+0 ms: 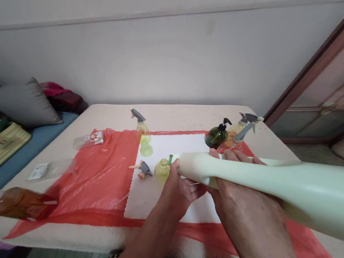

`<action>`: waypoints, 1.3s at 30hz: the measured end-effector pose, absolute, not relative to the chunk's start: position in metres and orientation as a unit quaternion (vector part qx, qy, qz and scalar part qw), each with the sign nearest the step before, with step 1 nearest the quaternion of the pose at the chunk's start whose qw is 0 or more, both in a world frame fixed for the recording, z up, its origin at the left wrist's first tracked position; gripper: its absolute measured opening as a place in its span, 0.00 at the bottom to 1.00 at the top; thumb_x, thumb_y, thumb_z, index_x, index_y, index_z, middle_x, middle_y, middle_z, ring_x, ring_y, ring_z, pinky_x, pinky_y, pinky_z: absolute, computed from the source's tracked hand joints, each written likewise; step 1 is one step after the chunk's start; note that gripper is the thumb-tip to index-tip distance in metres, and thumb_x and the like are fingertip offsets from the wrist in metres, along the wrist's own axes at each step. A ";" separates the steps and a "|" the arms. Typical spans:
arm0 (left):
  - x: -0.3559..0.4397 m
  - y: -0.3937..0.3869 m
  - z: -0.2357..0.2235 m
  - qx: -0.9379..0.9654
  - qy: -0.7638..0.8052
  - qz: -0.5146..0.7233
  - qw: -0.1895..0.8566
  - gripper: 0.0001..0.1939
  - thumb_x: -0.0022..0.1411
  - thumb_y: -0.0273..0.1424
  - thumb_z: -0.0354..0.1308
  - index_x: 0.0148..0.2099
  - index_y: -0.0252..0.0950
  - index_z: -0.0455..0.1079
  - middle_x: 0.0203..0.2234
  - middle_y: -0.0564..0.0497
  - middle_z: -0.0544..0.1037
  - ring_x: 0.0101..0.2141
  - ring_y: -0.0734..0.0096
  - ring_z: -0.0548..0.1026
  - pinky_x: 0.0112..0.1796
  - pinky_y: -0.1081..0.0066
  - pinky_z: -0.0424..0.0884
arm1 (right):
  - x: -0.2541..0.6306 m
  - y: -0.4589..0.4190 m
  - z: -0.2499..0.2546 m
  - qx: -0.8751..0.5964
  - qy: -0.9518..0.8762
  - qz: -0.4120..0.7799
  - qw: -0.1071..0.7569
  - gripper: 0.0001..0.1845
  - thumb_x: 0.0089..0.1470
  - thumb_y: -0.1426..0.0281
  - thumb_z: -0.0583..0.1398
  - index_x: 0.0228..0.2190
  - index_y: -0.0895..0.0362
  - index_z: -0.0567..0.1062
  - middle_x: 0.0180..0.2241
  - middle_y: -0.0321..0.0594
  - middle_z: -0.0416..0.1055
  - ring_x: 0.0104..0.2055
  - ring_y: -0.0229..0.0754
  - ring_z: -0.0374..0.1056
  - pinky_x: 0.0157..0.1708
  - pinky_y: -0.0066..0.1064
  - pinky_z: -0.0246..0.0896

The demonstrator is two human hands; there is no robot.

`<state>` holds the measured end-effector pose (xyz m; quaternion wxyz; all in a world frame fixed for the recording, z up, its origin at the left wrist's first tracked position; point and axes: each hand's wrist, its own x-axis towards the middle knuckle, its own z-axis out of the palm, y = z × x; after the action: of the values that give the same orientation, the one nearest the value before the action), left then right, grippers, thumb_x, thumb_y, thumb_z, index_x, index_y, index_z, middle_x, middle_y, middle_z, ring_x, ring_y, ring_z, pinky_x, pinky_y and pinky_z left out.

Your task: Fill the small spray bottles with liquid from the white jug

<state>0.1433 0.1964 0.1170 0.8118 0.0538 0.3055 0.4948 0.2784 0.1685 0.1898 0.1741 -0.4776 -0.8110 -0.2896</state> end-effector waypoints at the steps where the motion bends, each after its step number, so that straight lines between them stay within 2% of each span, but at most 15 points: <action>1: 0.143 0.196 0.118 0.054 0.306 0.495 0.812 0.30 0.63 0.54 0.51 0.52 0.33 0.67 0.38 0.40 0.74 0.34 0.63 0.73 0.36 0.65 0.72 | 0.278 0.169 0.190 -0.476 -0.811 -0.293 0.175 0.29 0.59 0.66 0.53 0.60 0.63 0.62 0.53 0.59 0.68 0.56 0.65 0.65 0.54 0.55 0.60; 9: 0.143 0.195 0.122 0.054 0.318 0.493 0.808 0.30 0.64 0.53 0.48 0.54 0.32 0.67 0.36 0.42 0.74 0.32 0.65 0.74 0.35 0.67 0.72 | 0.278 0.169 0.191 -0.484 -0.808 -0.292 0.165 0.27 0.59 0.67 0.53 0.58 0.64 0.65 0.52 0.58 0.69 0.54 0.64 0.66 0.54 0.54 0.60; 17: 0.142 0.196 0.117 0.067 0.315 0.493 0.808 0.28 0.63 0.54 0.48 0.49 0.34 0.69 0.34 0.44 0.74 0.32 0.65 0.73 0.35 0.67 0.72 | 0.275 0.167 0.192 -0.490 -0.804 -0.289 0.174 0.26 0.60 0.67 0.51 0.58 0.62 0.65 0.52 0.56 0.69 0.55 0.63 0.66 0.54 0.53 0.59; 24: 0.142 0.195 0.120 0.063 0.313 0.497 0.807 0.27 0.65 0.53 0.47 0.49 0.34 0.68 0.34 0.44 0.74 0.31 0.66 0.74 0.35 0.68 0.72 | 0.274 0.168 0.190 -0.494 -0.804 -0.278 0.177 0.28 0.60 0.67 0.53 0.60 0.61 0.62 0.53 0.56 0.69 0.55 0.64 0.65 0.55 0.54 0.59; 32: 0.141 0.195 0.117 0.067 0.311 0.496 0.808 0.29 0.64 0.53 0.48 0.50 0.33 0.69 0.35 0.43 0.74 0.32 0.66 0.74 0.37 0.67 0.73 | 0.278 0.168 0.185 -0.482 -0.811 -0.279 0.181 0.32 0.60 0.67 0.52 0.63 0.64 0.58 0.57 0.60 0.66 0.59 0.67 0.63 0.58 0.56 0.56; 39: 0.140 0.196 0.113 0.066 0.312 0.494 0.809 0.29 0.64 0.54 0.48 0.51 0.34 0.69 0.36 0.43 0.75 0.33 0.65 0.75 0.38 0.67 0.73 | 0.276 0.168 0.187 -0.487 -0.817 -0.261 0.164 0.28 0.60 0.68 0.53 0.60 0.65 0.64 0.55 0.62 0.66 0.58 0.68 0.62 0.56 0.57 0.58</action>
<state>0.1403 0.1962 0.1135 0.8091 0.0659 0.3118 0.4938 0.2757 0.1682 0.1865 0.1643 -0.4868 -0.8171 -0.2613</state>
